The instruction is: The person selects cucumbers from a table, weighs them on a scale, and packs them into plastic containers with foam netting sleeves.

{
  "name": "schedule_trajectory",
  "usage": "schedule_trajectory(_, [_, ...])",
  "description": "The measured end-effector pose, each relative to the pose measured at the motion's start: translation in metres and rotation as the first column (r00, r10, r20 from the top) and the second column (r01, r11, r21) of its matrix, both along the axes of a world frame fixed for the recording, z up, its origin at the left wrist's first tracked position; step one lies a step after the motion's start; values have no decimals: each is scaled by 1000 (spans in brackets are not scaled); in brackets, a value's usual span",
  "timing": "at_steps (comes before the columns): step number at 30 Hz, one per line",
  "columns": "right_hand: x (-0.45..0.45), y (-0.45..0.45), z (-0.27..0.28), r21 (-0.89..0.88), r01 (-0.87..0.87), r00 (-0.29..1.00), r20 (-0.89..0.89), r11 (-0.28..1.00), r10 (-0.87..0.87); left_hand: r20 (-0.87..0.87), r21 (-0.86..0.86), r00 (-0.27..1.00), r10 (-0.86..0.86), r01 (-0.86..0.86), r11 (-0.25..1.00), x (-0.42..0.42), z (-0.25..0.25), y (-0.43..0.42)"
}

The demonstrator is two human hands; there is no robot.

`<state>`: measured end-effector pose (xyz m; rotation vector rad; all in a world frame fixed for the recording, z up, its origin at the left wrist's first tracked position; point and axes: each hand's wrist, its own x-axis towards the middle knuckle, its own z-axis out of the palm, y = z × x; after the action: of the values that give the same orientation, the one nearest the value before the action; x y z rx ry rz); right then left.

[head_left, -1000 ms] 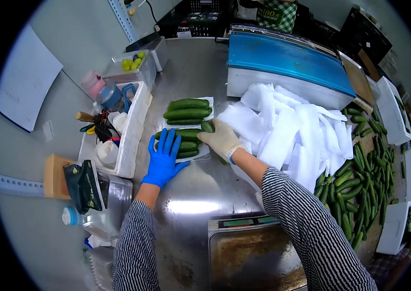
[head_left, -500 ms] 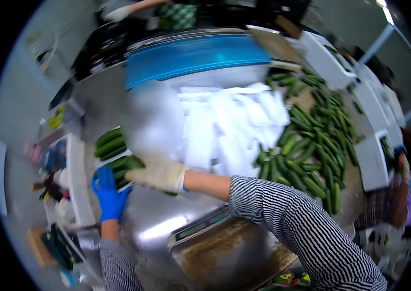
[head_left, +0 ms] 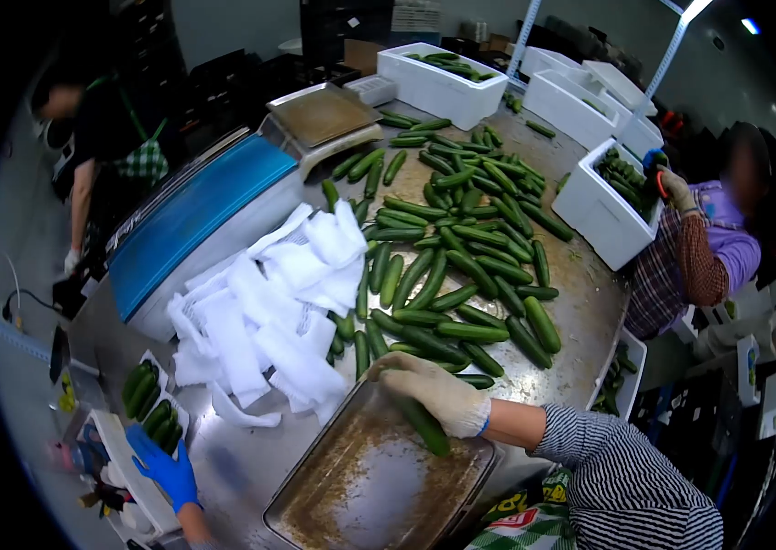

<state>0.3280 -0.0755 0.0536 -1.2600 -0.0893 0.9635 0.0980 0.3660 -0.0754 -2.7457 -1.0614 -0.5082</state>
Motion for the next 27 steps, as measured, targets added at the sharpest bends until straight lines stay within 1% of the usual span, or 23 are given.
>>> schedule_trajectory(1, [0,-8,13,-89,96,988,-111,991,-106,177,-47,984,-10,19,999,11,19,-22])
schedule_trajectory(2, [0,-14,12,-17,160,967,-199,987,-160,346,-94,938,-10,46,995,23,40,-51])
schedule_trajectory(3, [0,-19,8,47,224,936,-290,973,-202,524,-421,851,38,220,880,42,81,-104])
schedule_trajectory(4, [-1,-23,3,102,288,895,-383,952,-229,498,-541,867,9,302,784,53,108,-152])
schedule_trajectory(5, [-2,-22,-4,235,309,895,-400,921,-198,476,-648,879,-20,366,668,64,129,-200])
schedule_trajectory(6, [-2,-18,-11,314,319,912,-359,894,-199,463,-778,886,34,387,494,81,149,-258])
schedule_trajectory(8, [-6,-16,12,272,352,919,-282,896,-275,419,-877,903,-99,430,214,109,165,-350])
schedule_trajectory(9, [-4,-18,12,275,257,964,-9,926,-265,342,-932,939,29,343,-121,120,143,-376])
schedule_trajectory(10, [8,-25,3,322,145,969,145,935,-200,338,-922,927,163,361,-143,131,142,-399])
schedule_trajectory(11, [38,-36,-28,88,259,571,789,962,-226,147,-937,983,108,173,-302,141,142,-400])
schedule_trajectory(12, [71,-54,-52,-9,491,-96,993,871,64,150,-937,977,150,189,-292,145,141,-408])
schedule_trajectory(14, [124,-100,-42,-282,736,181,958,615,223,162,-932,957,242,229,-280,153,137,-427])
schedule_trajectory(15, [145,-117,-75,-429,762,263,890,484,373,133,-920,941,311,234,-315,158,134,-433])
schedule_trajectory(16, [165,-128,-107,-547,770,351,793,329,497,186,-905,925,332,293,-308,166,125,-439])
schedule_trajectory(18, [181,-145,-117,-626,667,401,758,404,514,287,-867,881,375,406,-290,182,101,-448])
schedule_trajectory(19, [188,-150,-110,-660,610,421,739,439,526,253,-866,880,403,391,-311,193,92,-452])
schedule_trajectory(20, [186,-153,-104,-651,535,535,754,538,381,263,-831,845,465,444,-336,205,86,-461])
schedule_trajectory(21, [172,-152,-95,-505,513,630,771,694,94,264,-793,807,529,493,-357,224,86,-476])
schedule_trajectory(22, [155,-152,-95,-319,517,706,683,795,-185,260,-753,763,592,544,-371,239,83,-485])
schedule_trajectory(23, [143,-160,-104,-273,389,508,861,880,43,223,-726,784,579,530,-438,251,73,-489])
schedule_trajectory(24, [133,-167,-112,-267,237,217,952,934,217,189,-694,804,563,516,-503,261,58,-492])
schedule_trajectory(25, [115,-167,-79,-177,226,640,769,958,-9,95,-647,790,606,512,-566,271,49,-496])
schedule_trajectory(27, [148,-191,-61,-568,266,617,721,779,315,145,-618,821,552,511,-598,277,47,-506])
